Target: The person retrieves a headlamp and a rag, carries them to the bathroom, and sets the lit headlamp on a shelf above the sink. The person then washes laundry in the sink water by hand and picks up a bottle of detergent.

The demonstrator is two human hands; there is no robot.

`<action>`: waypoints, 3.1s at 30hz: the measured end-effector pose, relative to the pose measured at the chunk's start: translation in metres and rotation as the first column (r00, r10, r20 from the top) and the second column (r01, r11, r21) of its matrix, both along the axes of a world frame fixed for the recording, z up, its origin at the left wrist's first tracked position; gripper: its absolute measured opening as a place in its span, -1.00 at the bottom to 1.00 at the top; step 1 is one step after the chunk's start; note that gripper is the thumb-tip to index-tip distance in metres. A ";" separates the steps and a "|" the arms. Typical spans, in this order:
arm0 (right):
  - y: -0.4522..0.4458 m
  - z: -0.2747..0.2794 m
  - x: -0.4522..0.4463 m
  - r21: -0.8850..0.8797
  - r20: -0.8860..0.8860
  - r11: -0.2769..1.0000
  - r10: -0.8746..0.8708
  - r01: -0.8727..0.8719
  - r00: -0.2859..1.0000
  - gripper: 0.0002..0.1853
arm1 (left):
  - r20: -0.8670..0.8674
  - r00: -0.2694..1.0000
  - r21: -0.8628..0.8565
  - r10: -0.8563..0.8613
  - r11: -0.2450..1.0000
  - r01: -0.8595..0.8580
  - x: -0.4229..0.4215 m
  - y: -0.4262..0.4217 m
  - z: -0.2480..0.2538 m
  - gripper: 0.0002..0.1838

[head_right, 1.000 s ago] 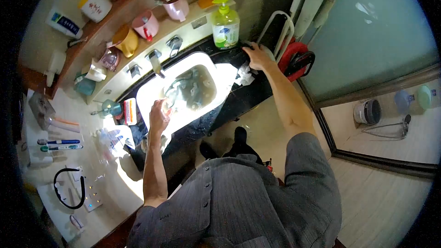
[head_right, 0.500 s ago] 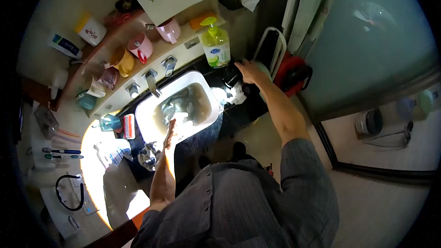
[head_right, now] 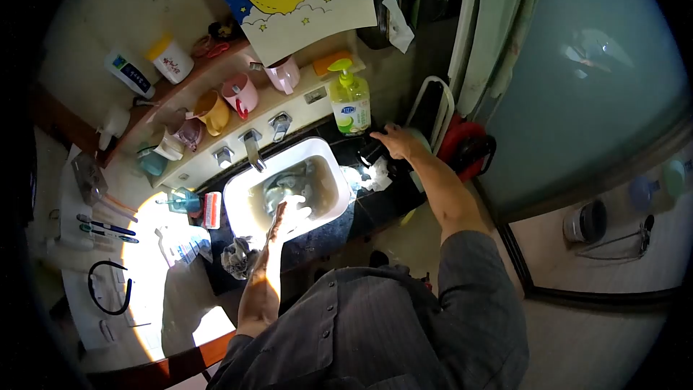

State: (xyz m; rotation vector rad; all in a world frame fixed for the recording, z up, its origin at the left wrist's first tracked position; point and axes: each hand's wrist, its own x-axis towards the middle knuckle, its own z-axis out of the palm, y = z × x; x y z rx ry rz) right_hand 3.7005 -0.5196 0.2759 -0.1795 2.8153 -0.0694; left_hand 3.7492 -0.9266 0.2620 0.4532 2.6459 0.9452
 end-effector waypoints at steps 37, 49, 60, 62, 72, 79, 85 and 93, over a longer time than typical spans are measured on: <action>-0.003 0.084 0.017 -0.234 -0.181 0.972 -0.021 -0.022 0.983 -0.36 | -0.124 0.977 0.032 -0.172 0.984 0.177 -0.025 0.027 -0.003 -0.56; 0.044 0.186 0.009 -0.493 -0.387 0.870 -0.216 -0.004 0.896 -0.51 | -0.202 0.937 -0.138 -0.283 0.956 0.259 -0.056 0.061 -0.016 -0.66; 0.083 0.247 -0.052 -0.223 -0.501 0.975 -0.120 0.006 0.857 -0.61 | -0.391 0.881 0.522 0.268 0.853 -0.028 -0.170 0.206 0.024 -0.47; 0.086 0.248 -0.056 -0.293 -0.466 0.956 -0.155 0.014 0.871 -0.58 | -0.699 0.701 0.476 0.139 0.822 0.312 -0.214 0.218 -0.024 -0.57; 0.090 0.250 -0.084 -0.547 -0.382 0.836 -0.214 -0.034 0.899 -0.56 | -0.179 0.970 0.657 0.164 0.754 -0.007 -0.162 0.222 0.071 0.02; 0.064 0.218 -0.128 -0.771 -0.257 0.636 -0.285 -0.018 0.923 -0.62 | -0.222 0.953 0.375 0.207 0.920 -0.112 -0.100 0.218 0.093 0.07; 0.028 0.204 -0.150 -0.704 -0.266 0.700 -0.102 -0.121 0.958 -0.62 | -0.272 0.934 0.382 0.231 0.917 -0.116 -0.082 0.220 0.093 0.08; 0.024 0.184 -0.182 -0.776 -0.376 0.577 -0.100 -0.255 0.921 -0.66 | -0.269 0.954 0.338 0.132 0.941 -0.035 -0.086 0.200 0.091 0.14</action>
